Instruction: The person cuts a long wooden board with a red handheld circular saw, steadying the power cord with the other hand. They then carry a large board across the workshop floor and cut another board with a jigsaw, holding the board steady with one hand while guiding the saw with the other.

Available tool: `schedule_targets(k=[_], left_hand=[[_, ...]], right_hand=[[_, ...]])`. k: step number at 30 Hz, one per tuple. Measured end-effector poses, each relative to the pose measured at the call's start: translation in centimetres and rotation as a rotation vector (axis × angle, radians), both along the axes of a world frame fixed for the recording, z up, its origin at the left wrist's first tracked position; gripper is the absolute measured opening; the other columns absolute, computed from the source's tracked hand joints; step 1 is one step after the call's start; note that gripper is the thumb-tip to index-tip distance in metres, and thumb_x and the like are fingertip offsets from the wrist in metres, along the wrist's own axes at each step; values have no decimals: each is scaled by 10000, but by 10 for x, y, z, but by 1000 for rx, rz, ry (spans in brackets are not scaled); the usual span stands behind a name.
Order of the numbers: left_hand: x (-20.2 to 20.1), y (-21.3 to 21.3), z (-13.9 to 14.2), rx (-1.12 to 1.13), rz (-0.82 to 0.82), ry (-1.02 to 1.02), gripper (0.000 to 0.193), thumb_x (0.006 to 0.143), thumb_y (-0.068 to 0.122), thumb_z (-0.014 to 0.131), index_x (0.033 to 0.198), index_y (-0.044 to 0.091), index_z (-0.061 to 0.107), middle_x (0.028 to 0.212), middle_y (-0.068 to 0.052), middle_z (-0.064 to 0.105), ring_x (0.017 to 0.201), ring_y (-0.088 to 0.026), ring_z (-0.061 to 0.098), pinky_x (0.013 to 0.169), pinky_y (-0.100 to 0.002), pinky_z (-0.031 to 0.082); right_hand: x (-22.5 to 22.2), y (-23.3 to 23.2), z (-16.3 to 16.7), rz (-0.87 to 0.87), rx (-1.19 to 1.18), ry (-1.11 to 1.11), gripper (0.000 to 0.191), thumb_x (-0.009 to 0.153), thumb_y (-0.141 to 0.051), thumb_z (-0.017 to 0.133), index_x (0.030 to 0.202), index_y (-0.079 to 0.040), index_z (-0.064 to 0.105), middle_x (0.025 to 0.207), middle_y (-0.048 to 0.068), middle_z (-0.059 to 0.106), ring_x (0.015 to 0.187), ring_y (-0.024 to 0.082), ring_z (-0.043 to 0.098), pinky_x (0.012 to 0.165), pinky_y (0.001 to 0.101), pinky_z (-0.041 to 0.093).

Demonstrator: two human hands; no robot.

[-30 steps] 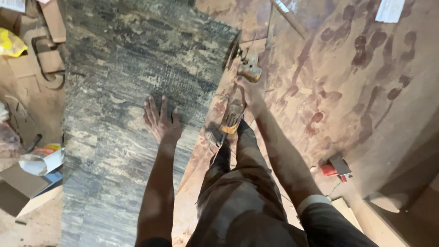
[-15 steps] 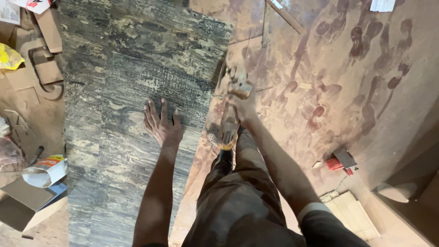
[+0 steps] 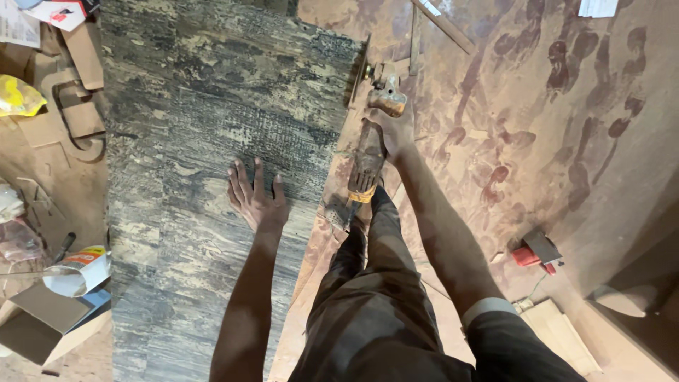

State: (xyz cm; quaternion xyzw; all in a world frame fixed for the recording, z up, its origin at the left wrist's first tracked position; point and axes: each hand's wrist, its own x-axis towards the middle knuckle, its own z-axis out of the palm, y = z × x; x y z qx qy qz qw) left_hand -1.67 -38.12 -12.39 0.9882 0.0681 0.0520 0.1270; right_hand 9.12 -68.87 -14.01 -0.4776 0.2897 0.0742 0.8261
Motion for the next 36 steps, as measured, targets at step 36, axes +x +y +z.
schedule_targets(k=[36], left_hand=[[-5,3,-1,-65,-24,-1,536,1017,433,682,1497,203,621,1683,-151,343,1563,-373,258,1248,-577,189]], right_hand=[[-112,40,-5,118,-63,247,901,756,157,678,1480,-133,227,1185,280,665,1038,343,706,875,457,658]])
